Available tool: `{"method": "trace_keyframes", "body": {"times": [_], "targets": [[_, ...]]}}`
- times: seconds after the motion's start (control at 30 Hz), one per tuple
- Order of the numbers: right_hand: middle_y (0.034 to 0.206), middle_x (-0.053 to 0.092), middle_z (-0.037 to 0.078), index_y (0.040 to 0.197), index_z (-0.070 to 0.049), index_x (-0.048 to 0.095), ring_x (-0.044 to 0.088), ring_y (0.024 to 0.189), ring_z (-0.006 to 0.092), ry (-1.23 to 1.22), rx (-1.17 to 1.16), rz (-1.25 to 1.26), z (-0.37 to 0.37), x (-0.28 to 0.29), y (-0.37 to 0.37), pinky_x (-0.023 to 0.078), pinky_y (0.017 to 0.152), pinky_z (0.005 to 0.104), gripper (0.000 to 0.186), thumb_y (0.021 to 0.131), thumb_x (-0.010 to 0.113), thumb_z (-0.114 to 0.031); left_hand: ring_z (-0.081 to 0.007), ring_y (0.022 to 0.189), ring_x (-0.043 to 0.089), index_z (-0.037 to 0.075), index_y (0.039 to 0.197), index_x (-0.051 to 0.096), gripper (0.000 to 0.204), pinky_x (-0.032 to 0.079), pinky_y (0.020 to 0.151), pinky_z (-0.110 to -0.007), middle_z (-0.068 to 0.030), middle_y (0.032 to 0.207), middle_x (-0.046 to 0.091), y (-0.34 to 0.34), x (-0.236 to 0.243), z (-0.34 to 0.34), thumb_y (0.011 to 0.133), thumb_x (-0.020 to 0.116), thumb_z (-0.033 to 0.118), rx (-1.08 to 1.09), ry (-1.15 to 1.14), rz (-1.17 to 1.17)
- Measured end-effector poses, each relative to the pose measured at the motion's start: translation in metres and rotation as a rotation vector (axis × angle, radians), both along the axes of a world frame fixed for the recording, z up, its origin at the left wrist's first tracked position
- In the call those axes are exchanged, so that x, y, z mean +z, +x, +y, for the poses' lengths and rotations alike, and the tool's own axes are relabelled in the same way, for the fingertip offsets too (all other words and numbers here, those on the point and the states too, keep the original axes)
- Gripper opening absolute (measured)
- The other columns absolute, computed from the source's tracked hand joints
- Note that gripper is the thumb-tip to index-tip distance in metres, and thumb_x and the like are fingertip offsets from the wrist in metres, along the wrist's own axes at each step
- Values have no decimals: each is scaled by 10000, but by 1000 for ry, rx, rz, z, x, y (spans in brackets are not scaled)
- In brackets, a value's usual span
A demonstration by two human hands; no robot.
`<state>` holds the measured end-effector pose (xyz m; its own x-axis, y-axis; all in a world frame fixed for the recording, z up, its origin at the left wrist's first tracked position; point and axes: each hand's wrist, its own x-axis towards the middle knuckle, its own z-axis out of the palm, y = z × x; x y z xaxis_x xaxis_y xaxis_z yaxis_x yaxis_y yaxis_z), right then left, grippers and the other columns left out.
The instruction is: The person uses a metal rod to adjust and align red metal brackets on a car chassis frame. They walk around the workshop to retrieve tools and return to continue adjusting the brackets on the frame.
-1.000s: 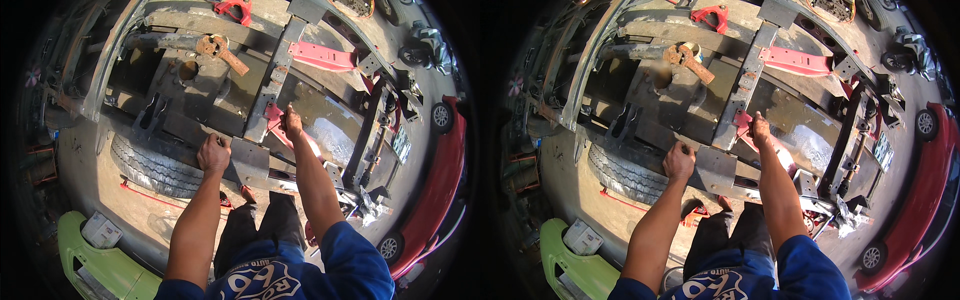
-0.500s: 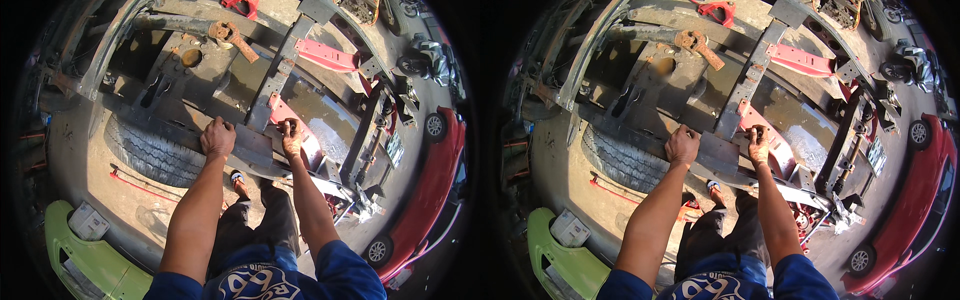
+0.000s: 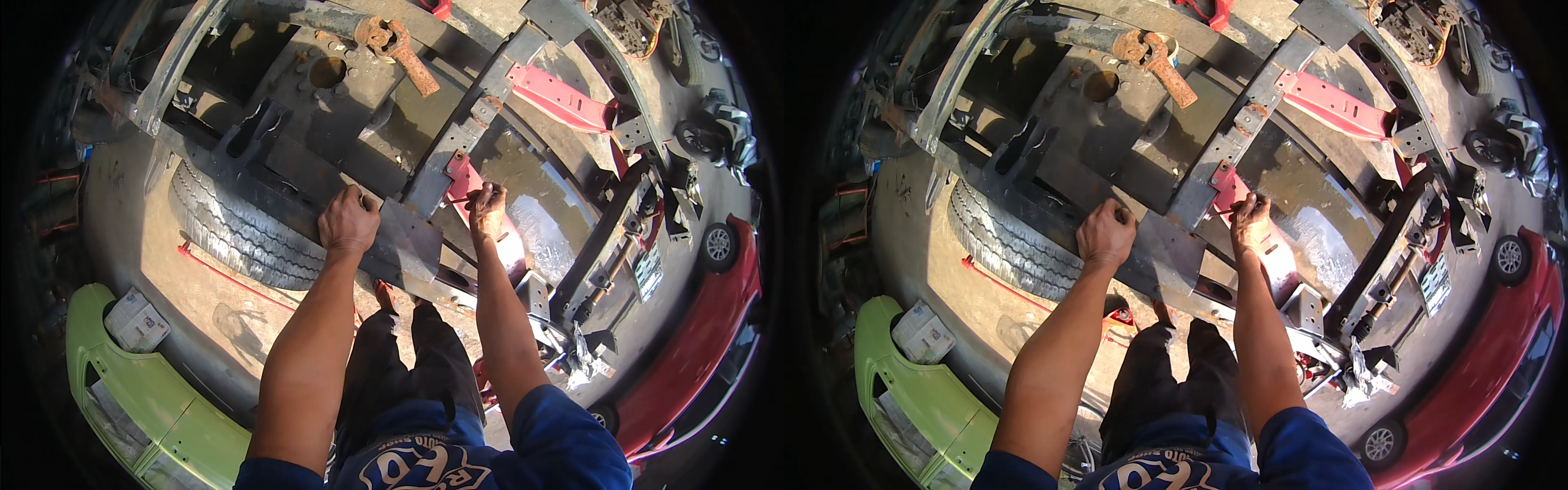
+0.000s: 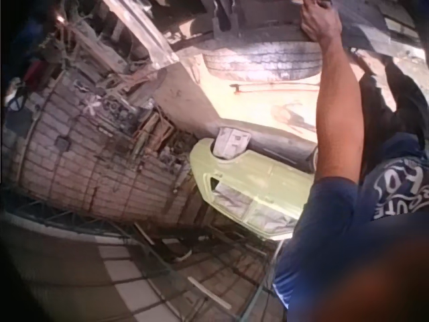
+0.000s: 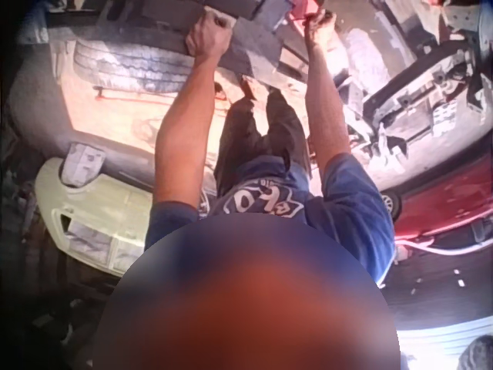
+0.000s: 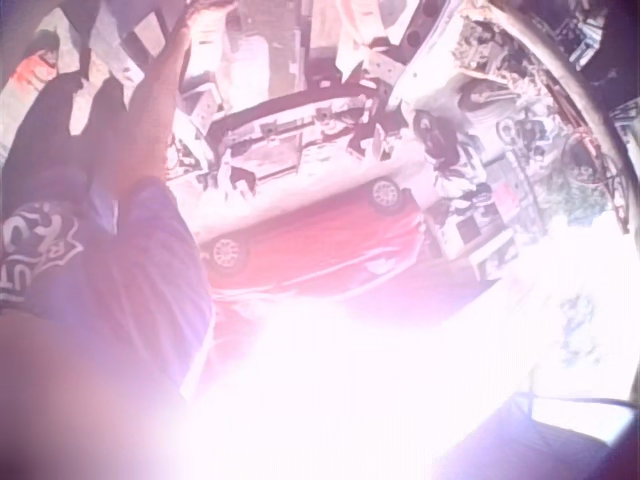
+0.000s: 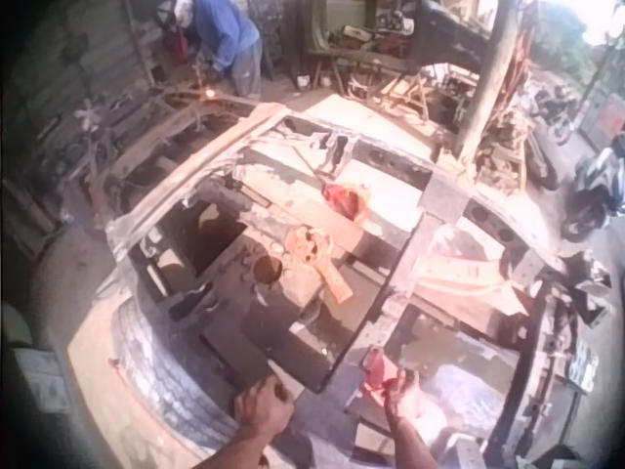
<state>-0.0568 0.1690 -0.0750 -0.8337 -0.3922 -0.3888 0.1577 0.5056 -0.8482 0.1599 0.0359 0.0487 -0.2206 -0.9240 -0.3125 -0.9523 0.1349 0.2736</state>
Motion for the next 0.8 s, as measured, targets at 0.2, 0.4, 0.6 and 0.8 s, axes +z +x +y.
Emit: {"method": "trace_keyframes", "body": {"times": [0.2, 0.4, 0.6, 0.8], "targets": [[735, 671, 175, 1091, 84, 571, 676, 574, 227, 182, 198, -83, -37, -32, -45, 566, 548, 357, 410, 988, 459, -297, -341, 903, 679, 72, 874, 653, 194, 539, 787, -461, -136, 948, 700, -1, -1, 0, 843, 581, 251, -11, -7, -21], [745, 666, 186, 1101, 112, 583, 654, 532, 237, 163, 246, -219, -42, -41, -56, 562, 536, 364, 428, 969, 458, -276, -350, 896, 680, 87, 879, 651, 197, 526, 785, -467, -131, 934, 705, 1, -4, 0, 857, 601, 277, -8, -6, -16], [691, 628, 139, 956, 66, 590, 608, 498, 208, 141, 73, -257, -40, -37, -45, 531, 472, 328, 419, 1005, 457, -329, -351, 895, 683, 85, 895, 665, 214, 531, 791, -462, -135, 941, 709, -1, 0, -1, 857, 593, 283, -42, 10, -64], [643, 531, 41, 895, -43, 515, 473, 531, 142, -57, -120, -167, -27, 2, 1, 436, 522, 300, 382, 1042, 467, -392, -350, 918, 685, 73, 945, 672, 260, 537, 809, -453, -154, 974, 712, -5, 7, -1, 866, 575, 301, -58, 50, -84]]}}
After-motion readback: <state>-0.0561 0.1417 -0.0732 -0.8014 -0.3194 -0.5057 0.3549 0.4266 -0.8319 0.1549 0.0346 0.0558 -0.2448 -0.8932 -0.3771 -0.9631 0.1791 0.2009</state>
